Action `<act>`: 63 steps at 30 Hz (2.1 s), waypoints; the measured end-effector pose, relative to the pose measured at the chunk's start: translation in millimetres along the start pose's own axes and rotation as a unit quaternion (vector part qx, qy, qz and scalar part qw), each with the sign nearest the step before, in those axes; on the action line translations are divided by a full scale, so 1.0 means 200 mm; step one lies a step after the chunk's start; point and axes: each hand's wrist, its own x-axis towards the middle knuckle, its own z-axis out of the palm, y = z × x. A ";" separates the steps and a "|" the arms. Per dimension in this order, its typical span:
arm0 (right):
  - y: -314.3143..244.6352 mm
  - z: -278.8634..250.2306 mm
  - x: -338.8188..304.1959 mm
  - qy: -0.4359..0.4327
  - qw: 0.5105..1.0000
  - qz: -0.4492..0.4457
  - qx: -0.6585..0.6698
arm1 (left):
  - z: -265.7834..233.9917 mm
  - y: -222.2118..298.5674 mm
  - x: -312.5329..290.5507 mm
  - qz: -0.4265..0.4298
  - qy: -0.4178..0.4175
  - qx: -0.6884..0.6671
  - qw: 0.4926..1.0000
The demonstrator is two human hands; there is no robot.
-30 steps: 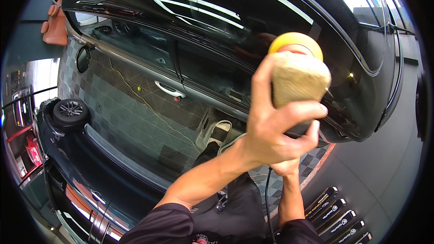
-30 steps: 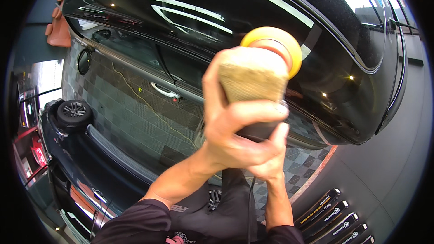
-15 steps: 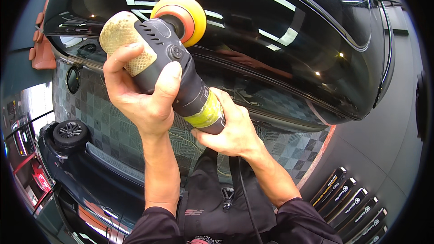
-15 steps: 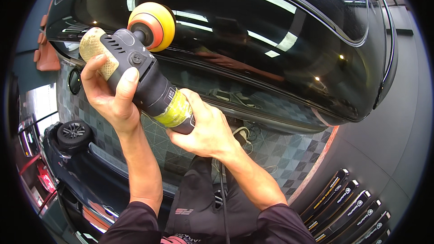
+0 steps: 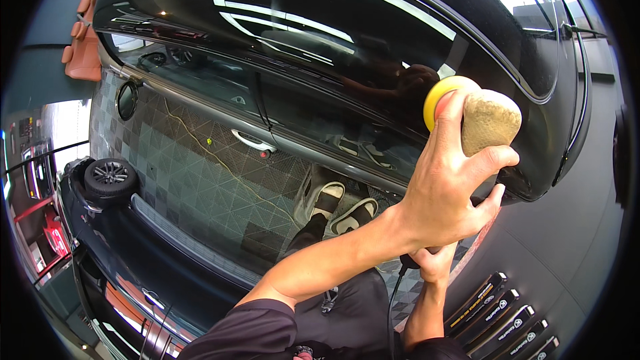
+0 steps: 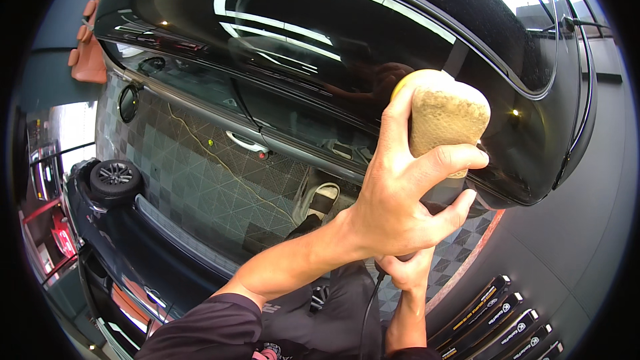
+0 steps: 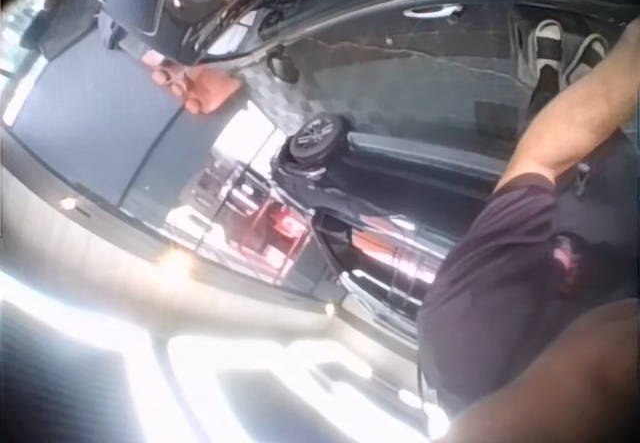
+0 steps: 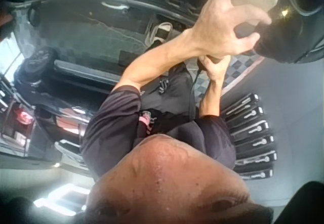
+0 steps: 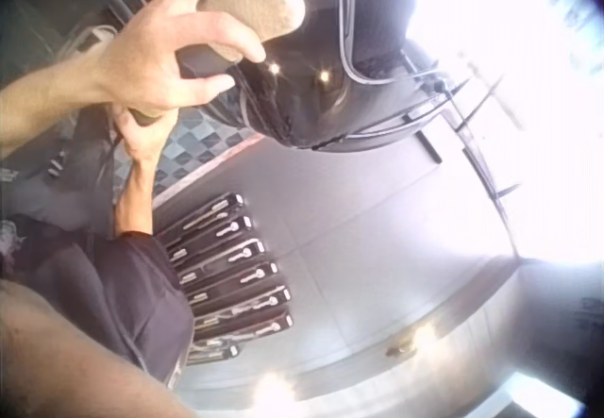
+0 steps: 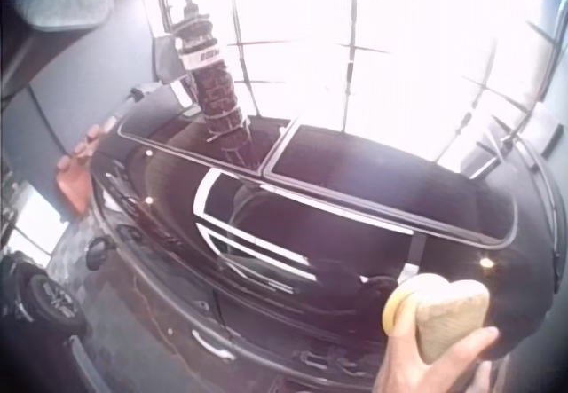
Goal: The person applies a liquid compound from a bottle onto a yellow polishing pad attached to a rotary polisher. They then use the polisher to buff the rear trunk and side panels of a black car, moving the tool in circular and sweeping motions across the vehicle's surface.
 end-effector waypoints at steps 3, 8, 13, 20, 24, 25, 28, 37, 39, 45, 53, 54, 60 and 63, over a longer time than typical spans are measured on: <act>-0.01 0.06 0.01 -0.034 0.998 0.050 0.028 | -0.10 0.02 0.02 -0.007 0.004 0.030 1.000; 0.09 0.29 0.14 -0.092 0.996 0.003 -0.017 | -0.47 0.02 0.10 -0.029 0.031 0.144 0.989; -0.08 0.63 0.35 -0.168 0.970 0.000 -0.173 | -0.90 -0.03 0.20 -0.056 0.111 0.130 0.984; -0.11 0.70 0.40 -0.190 0.969 -0.007 -0.158 | -0.98 -0.01 0.23 -0.072 0.143 0.081 0.984; -0.04 0.48 0.29 -0.129 0.980 -0.028 -0.149 | -0.74 -0.02 0.16 -0.059 0.102 0.135 0.984; -0.03 0.44 0.24 -0.125 0.985 -0.007 -0.115 | -0.67 0.00 0.15 -0.044 0.091 0.167 0.981; -0.04 0.31 0.16 -0.098 0.994 0.005 -0.048 | -0.51 0.01 0.13 -0.029 0.068 0.135 0.988; -0.10 0.32 0.10 -0.070 0.993 0.057 0.078 | -0.46 -0.03 0.22 0.037 -0.026 0.106 0.993; -0.10 0.41 0.16 -0.085 0.993 0.054 0.059 | -0.58 -0.01 0.25 0.036 -0.012 0.162 0.986; -0.07 0.65 0.36 -0.205 0.974 -0.086 -0.044 | -0.92 0.01 0.33 -0.058 0.041 0.150 0.986; -0.14 0.70 0.45 -0.209 0.977 -0.040 0.000 | -0.94 -0.01 0.46 -0.065 0.006 0.139 0.988; -0.11 0.68 0.43 -0.204 0.978 -0.042 0.019 | -0.92 -0.01 0.45 -0.051 -0.005 0.150 0.987; -0.07 0.47 0.27 -0.118 0.989 -0.038 0.078 | -0.64 0.00 0.38 0.039 -0.053 0.200 0.978; 0.00 0.31 0.18 -0.065 0.994 -0.022 0.089 | -0.42 -0.02 0.35 0.074 -0.042 0.166 0.982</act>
